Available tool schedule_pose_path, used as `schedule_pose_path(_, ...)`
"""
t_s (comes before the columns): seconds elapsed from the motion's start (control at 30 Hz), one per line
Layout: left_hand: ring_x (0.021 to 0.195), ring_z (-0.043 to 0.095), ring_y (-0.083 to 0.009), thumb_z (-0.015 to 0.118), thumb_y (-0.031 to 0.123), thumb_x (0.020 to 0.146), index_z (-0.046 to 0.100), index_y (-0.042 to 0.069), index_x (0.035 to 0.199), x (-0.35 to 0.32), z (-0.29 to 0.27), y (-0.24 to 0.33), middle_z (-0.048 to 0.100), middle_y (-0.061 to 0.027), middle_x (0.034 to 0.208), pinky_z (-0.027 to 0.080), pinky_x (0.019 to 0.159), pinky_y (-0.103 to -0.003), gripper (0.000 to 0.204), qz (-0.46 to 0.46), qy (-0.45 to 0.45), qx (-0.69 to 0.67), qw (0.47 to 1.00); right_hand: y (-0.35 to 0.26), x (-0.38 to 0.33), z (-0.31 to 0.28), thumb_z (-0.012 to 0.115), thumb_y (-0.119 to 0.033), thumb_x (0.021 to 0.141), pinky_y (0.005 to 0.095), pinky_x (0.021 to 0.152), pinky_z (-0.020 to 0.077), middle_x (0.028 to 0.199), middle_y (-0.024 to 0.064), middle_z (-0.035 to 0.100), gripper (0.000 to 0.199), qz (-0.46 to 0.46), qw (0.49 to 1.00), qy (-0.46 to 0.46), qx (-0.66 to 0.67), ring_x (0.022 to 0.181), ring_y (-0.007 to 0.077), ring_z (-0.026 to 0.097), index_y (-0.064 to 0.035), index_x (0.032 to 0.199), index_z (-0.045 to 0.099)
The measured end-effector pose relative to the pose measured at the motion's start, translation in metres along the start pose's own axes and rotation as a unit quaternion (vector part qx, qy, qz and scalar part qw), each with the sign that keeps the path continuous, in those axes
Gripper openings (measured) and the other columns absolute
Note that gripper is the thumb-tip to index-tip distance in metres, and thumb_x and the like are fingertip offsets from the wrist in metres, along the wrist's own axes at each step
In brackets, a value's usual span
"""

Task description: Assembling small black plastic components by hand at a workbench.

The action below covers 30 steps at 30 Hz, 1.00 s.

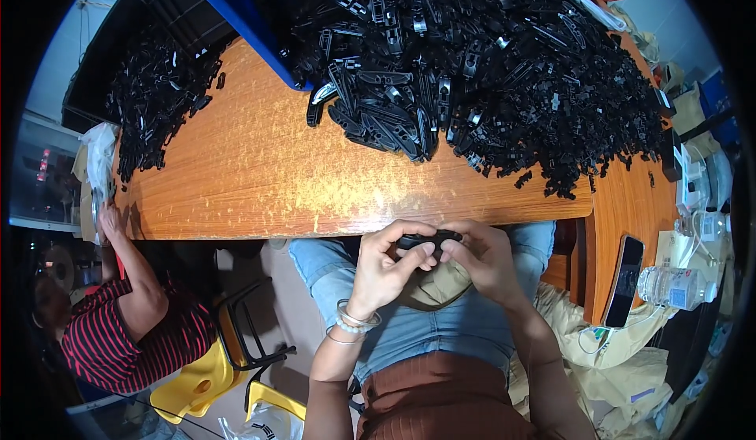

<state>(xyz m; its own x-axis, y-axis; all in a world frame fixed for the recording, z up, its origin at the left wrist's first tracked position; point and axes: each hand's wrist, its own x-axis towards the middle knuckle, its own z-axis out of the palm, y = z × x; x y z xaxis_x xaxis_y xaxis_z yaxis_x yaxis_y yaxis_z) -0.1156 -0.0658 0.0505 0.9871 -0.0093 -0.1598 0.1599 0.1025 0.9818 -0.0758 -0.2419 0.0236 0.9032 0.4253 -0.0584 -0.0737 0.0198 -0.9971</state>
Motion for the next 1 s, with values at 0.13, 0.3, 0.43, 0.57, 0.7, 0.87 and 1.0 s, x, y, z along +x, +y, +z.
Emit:
schedule_pose_path(0.13, 0.077, 0.066, -0.0161, 0.056, 0.003, 0.089, 0.057, -0.002, 0.118, 0.012, -0.028, -0.009, 0.068, -0.0100, 0.087, 0.054, 0.070, -0.026, 0.030, 0.042, -0.074, 0.184, 0.979, -0.003, 0.000, -0.010, 0.063, -0.008, 0.084, 0.0263, 0.057, 0.0405, 0.074, 0.0044, 0.062, 0.022, 0.021, 0.998, -0.060, 0.017, 0.061, 0.0099, 0.052, -0.0011, 0.104, 0.064)
schedule_pose_path(0.3, 0.095, 0.057, -0.0291, 0.062, 0.002, 0.079, 0.059, 0.002, 0.108, 0.076, -0.055, 0.001, 0.057, -0.0177, 0.107, 0.047, 0.083, -0.037, 0.029, 0.224, 0.194, 0.383, 0.875, -0.010, 0.034, -0.031, 0.061, -0.006, 0.082, 0.0354, 0.064, 0.0481, 0.088, 0.0134, 0.062, 0.016, -0.300, 0.866, 0.041, -0.398, 0.073, 0.0235, 0.062, 0.0012, 0.096, 0.063)
schedule_pose_path(0.43, 0.117, 0.042, -0.0395, 0.063, -0.003, 0.069, 0.056, 0.006, 0.114, 0.105, -0.057, 0.004, 0.045, -0.0221, 0.122, 0.040, 0.097, -0.043, 0.046, 0.254, 0.194, 0.499, 0.806, -0.006, 0.078, -0.020, 0.060, -0.007, 0.083, 0.0406, 0.063, 0.0474, 0.089, 0.0127, 0.059, 0.010, -0.207, 0.822, 0.145, -0.510, 0.077, 0.0292, 0.060, 0.0006, 0.089, 0.060)
schedule_pose_path(0.57, 0.115, 0.043, -0.0405, 0.064, -0.003, 0.069, 0.057, 0.007, 0.113, 0.097, -0.049, -0.001, 0.049, -0.0202, 0.116, 0.040, 0.096, -0.046, 0.046, 0.291, 0.169, 0.545, 0.768, 0.010, 0.076, -0.012, 0.059, -0.006, 0.083, 0.0412, 0.061, 0.0461, 0.087, 0.0115, 0.053, 0.006, -0.200, 0.794, 0.171, -0.548, 0.078, 0.0301, 0.059, 0.0000, 0.085, 0.057)
schedule_pose_path(0.7, 0.116, 0.044, -0.0379, 0.067, 0.000, 0.071, 0.058, 0.006, 0.110, 0.088, -0.045, -0.006, 0.051, -0.0185, 0.116, 0.039, 0.095, -0.046, 0.041, 0.314, 0.168, 0.578, 0.734, 0.005, 0.062, -0.006, 0.059, -0.005, 0.083, 0.0408, 0.058, 0.0452, 0.087, 0.0109, 0.052, 0.006, -0.209, 0.794, 0.147, -0.551, 0.074, 0.0298, 0.058, 0.0002, 0.084, 0.056)
schedule_pose_path(0.87, 0.114, 0.049, -0.0361, 0.065, -0.003, 0.074, 0.057, 0.002, 0.109, 0.090, -0.044, -0.011, 0.051, -0.0193, 0.122, 0.040, 0.096, -0.042, 0.036, 0.371, 0.184, 0.536, 0.736, 0.005, 0.062, -0.011, 0.060, 0.001, 0.081, 0.0356, 0.057, 0.0449, 0.090, 0.0120, 0.051, 0.007, -0.252, 0.844, 0.133, -0.455, 0.070, 0.0265, 0.057, 0.0016, 0.088, 0.058)
schedule_pose_path(1.0, 0.083, 0.064, -0.0255, 0.067, 0.002, 0.079, 0.053, -0.003, 0.095, 0.076, -0.033, -0.029, 0.063, -0.0187, 0.100, 0.050, 0.071, -0.033, 0.022, 0.387, 0.278, 0.256, 0.841, 0.010, 0.058, -0.013, 0.058, 0.007, 0.083, 0.0249, 0.054, 0.0428, 0.091, 0.0085, 0.053, 0.009, -0.237, 0.922, 0.154, -0.263, 0.067, 0.0113, 0.055, 0.0041, 0.092, 0.060)
